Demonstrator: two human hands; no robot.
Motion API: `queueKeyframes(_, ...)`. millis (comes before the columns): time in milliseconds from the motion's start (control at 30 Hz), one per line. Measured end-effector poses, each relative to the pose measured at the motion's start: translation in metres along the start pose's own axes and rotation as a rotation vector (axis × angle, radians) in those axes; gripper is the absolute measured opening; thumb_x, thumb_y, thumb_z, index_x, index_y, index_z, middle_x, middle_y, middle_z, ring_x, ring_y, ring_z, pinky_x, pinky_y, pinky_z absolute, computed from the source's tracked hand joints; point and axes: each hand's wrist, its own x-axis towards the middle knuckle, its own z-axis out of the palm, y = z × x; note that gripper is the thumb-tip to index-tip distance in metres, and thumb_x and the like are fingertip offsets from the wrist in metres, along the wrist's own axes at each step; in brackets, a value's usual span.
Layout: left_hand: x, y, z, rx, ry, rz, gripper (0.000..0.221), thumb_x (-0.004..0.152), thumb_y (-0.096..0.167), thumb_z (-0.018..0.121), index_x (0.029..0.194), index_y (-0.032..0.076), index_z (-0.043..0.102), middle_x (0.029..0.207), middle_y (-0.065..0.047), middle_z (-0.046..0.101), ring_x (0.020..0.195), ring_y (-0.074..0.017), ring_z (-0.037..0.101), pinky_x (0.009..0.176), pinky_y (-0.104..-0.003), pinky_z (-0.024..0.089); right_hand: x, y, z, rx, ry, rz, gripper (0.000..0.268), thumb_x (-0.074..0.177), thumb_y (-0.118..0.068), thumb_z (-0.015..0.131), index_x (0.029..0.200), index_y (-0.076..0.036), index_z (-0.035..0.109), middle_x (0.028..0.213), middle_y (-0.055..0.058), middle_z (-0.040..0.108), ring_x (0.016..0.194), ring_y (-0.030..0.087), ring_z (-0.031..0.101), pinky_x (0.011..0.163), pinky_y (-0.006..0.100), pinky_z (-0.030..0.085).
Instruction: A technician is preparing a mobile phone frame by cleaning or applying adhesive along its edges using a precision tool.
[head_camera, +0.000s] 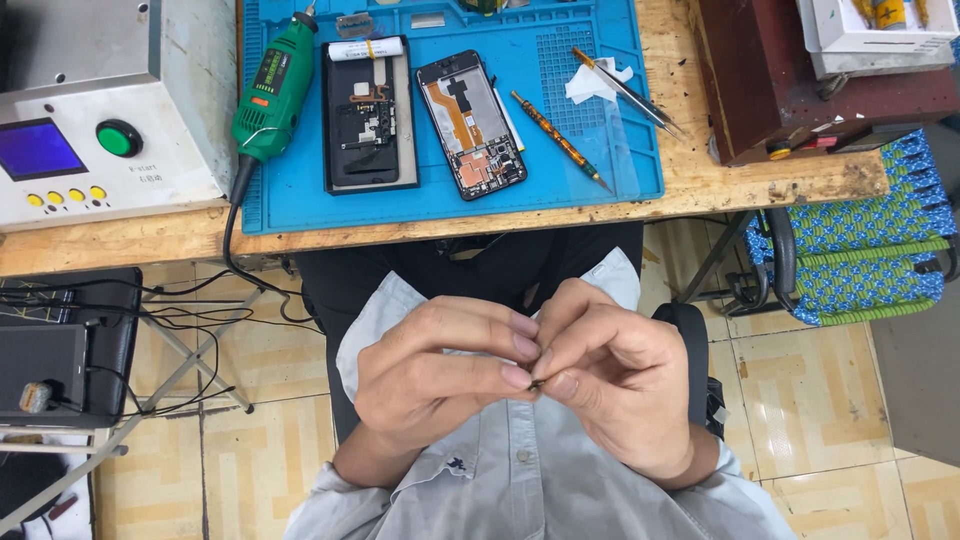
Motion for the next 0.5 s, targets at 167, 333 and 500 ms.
queueKeyframes(167,-0.0030,0.0006,0.0002,-0.002,0.004,-0.010,0.007,0.078,0.006,0.056,0.084,0.003,0.053,0.082,-0.014,0.056,0.076,-0.0257,0.063,0.068,-0.026,0.057,0.0009,-0.0014,0.0010,-0.015,-0.025,-0.029,0.009,0.076,-0.016,0.062,0.078,-0.009,0.058,0.074,0.005,0.052,0.069,0.013,0.051,0.065,0.020,0.043)
queueKeyframes(333,-0.0037,-0.0014,0.0018,0.011,0.027,0.005,0.007,0.079,0.006,0.054,0.085,0.003,0.053,0.082,-0.014,0.056,0.075,-0.0265,0.063,0.067,-0.026,0.057,-0.0001,0.0016,0.0010,-0.007,-0.002,-0.028,0.008,0.075,-0.015,0.062,0.077,-0.008,0.058,0.073,0.006,0.051,0.067,0.013,0.050,0.062,0.020,0.042)
queueKeyframes(500,-0.0070,-0.0049,0.0002,0.026,0.008,-0.010,0.006,0.081,0.008,0.053,0.087,0.005,0.053,0.083,-0.013,0.055,0.075,-0.0261,0.062,0.066,-0.026,0.056,0.0014,0.0044,0.0014,-0.021,0.008,-0.037,0.009,0.076,-0.016,0.061,0.078,-0.008,0.058,0.072,0.005,0.052,0.067,0.013,0.049,0.060,0.019,0.042)
